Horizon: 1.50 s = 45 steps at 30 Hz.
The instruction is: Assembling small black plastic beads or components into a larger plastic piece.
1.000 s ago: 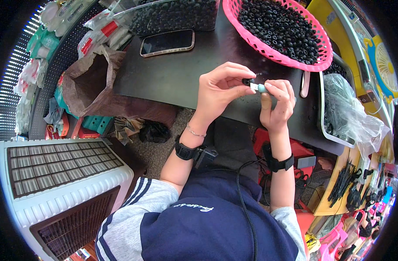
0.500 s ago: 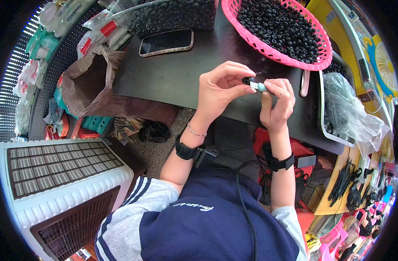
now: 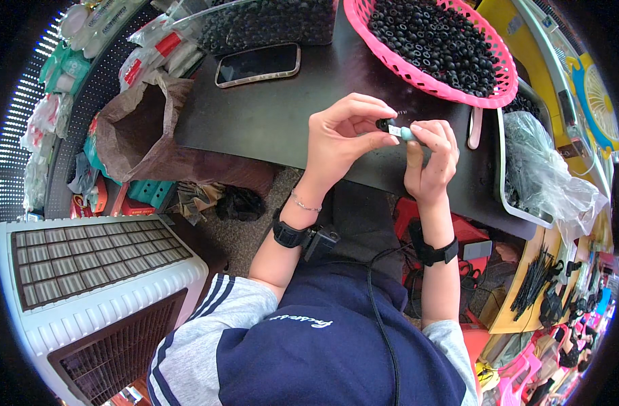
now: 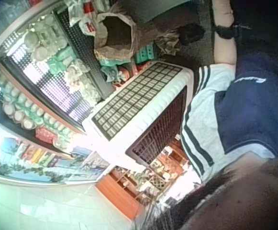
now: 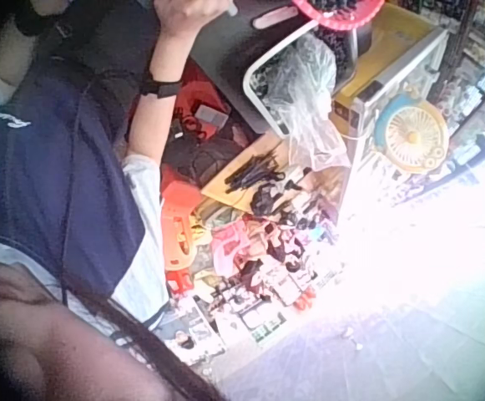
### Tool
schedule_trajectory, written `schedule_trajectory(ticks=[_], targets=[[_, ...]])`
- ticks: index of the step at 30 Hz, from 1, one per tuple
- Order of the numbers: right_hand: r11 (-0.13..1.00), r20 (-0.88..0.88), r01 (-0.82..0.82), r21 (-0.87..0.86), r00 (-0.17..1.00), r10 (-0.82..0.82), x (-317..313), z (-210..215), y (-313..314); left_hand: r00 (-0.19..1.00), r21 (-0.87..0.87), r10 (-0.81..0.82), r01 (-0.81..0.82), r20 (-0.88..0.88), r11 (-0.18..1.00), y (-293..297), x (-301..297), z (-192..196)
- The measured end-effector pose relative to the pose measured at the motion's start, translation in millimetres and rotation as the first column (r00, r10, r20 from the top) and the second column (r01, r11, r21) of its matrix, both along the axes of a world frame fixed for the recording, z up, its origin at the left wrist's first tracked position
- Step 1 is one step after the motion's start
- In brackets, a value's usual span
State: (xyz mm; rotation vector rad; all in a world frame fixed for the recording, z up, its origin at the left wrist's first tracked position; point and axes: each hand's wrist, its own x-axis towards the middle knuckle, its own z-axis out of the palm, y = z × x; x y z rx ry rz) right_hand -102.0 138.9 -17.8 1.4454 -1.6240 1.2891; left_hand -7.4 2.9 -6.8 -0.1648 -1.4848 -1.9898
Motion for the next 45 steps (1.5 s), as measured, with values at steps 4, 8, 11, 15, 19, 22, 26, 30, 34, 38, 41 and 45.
schedule_trajectory(ticks=[4, 8, 11, 15, 19, 22, 26, 30, 34, 38, 41, 45], targets=[[1.0, 0.013, -0.007, 0.002, 1.0, 0.007, 0.7, 0.4, -0.1, 1.0, -0.008, 0.013, -0.014, -0.007, 1.0, 0.4, -0.8, -1.4], [1.0, 0.013, -0.002, 0.002, 1.0, 0.002, 1.2, 0.5, -0.4, 0.999, -0.03, 0.035, -0.034, 0.005, 0.999, 0.1, -0.3, -1.4], [1.0, 0.014, -0.002, 0.003, 1.0, 0.002, 1.2, 1.1, -0.5, 0.999, -0.035, 0.04, -0.04, 0.002, 0.999, 0.2, -0.1, -0.8], [1.0, 0.012, 0.004, 0.003, 1.0, -0.004, 0.5, 0.1, 0.2, 0.999, -0.021, 0.033, -0.033, 0.0, 0.999, 0.8, -0.2, 0.2], [1.0, 0.009, 0.001, 0.013, 1.0, -0.001, 0.9, 0.5, -0.2, 0.998, -0.054, 0.057, -0.056, 0.014, 0.997, 0.6, 1.2, 1.4], [1.0, -0.007, 0.015, 0.013, 1.0, -0.015, 0.9, 0.8, -0.6, 0.997, -0.082, 0.082, -0.08, 0.017, 0.993, -0.1, 1.9, 1.3], [1.0, -0.008, 0.02, 0.015, 1.0, -0.02, 1.8, 1.4, -0.4, 0.994, -0.097, 0.112, -0.112, -0.007, 0.989, 1.5, 2.5, 0.3], [1.0, -0.014, 0.022, 0.006, 1.0, -0.022, 2.4, 2.1, -0.7, 0.993, -0.1, 0.121, -0.121, -0.002, 0.988, 3.2, 3.6, 1.0], [1.0, -0.03, 0.028, 0.0, 0.999, -0.028, 1.2, 1.1, -0.5, 0.99, -0.099, 0.137, -0.137, -0.007, 0.986, 5.1, 3.7, 2.2], [0.999, -0.049, 0.043, 0.005, 0.998, -0.043, 1.3, 1.3, -0.4, 0.987, -0.109, 0.163, -0.163, -0.009, 0.98, 6.5, 3.4, 2.3], [0.998, -0.067, 0.055, 0.008, 0.996, -0.055, 0.7, 1.6, 0.2, 0.984, -0.115, 0.177, -0.176, -0.008, 0.978, 7.7, 3.2, 2.5], [0.998, -0.061, 0.06, -0.004, 0.996, -0.06, 0.4, 2.4, 0.4, 0.989, -0.109, 0.15, -0.151, -0.014, 0.982, 8.0, 2.8, 0.6]])
